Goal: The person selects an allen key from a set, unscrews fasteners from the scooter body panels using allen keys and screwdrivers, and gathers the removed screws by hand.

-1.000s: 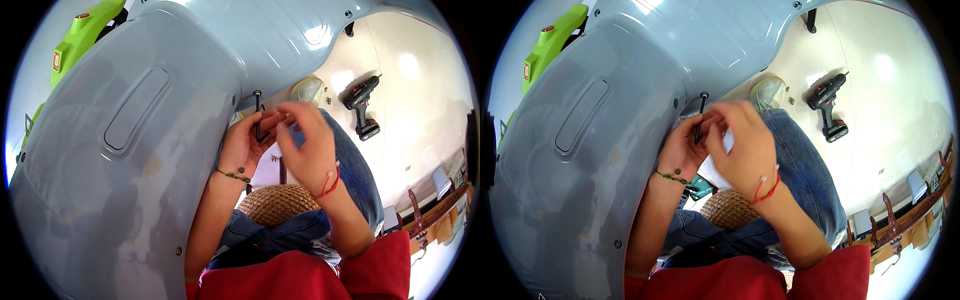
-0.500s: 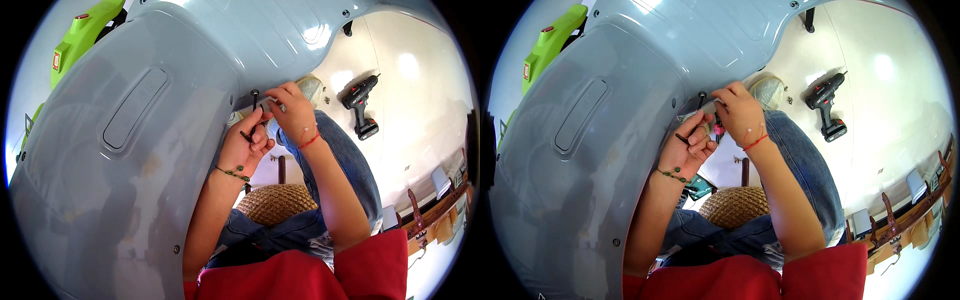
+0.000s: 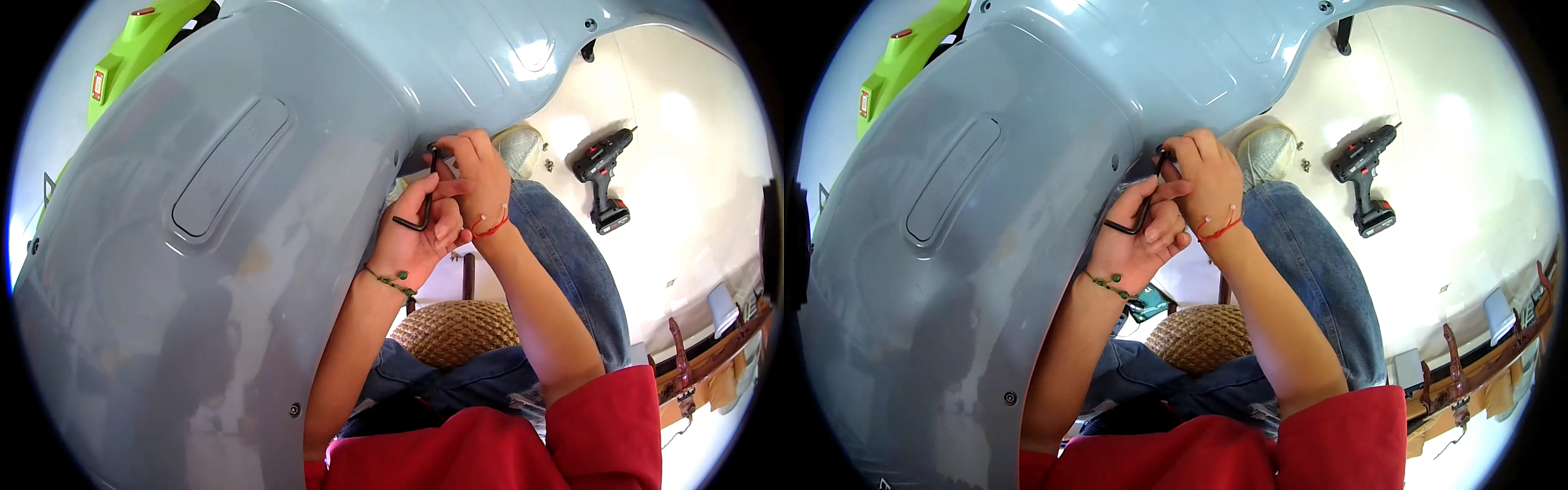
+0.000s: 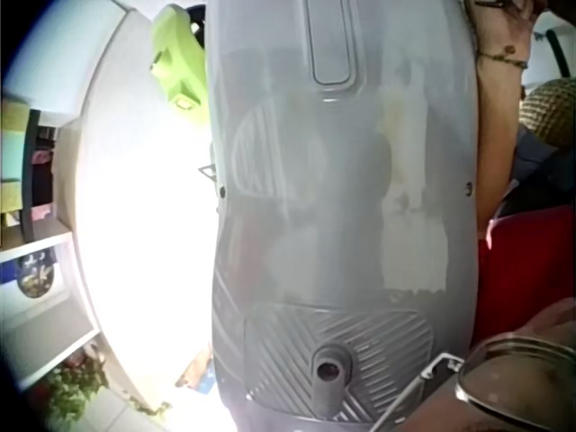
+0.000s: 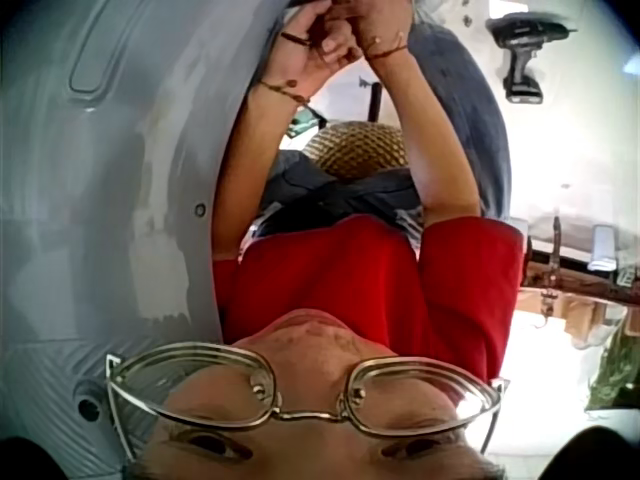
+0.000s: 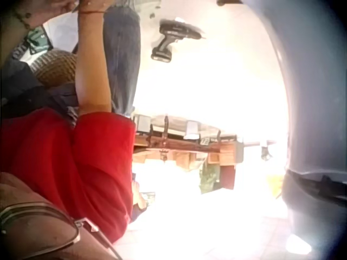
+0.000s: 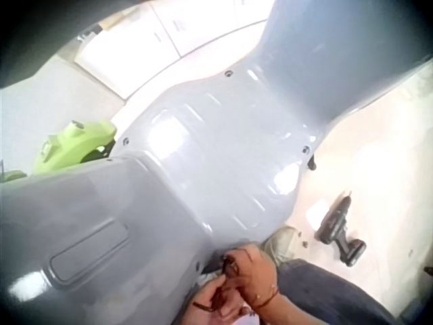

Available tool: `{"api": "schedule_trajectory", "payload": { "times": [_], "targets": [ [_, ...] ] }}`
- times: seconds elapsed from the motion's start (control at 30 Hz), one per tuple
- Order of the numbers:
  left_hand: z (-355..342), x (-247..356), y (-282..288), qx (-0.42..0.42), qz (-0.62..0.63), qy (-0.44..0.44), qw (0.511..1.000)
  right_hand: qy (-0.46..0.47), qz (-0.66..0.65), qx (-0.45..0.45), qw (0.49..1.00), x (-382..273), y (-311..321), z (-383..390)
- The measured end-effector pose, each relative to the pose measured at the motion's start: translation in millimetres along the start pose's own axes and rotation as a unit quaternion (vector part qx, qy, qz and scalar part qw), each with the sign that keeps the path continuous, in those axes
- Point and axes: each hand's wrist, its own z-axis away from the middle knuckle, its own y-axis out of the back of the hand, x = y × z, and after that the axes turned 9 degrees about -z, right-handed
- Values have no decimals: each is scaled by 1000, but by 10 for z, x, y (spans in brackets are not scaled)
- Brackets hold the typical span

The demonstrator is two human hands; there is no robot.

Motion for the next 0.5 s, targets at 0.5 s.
{"api": "schedule_trajectory", "payload": {
  "times": [0.5],
  "targets": [
    [-35,-34,-25,-34,13,-58,998,97,42,-11,994,57,2,-26]
  ]
}}
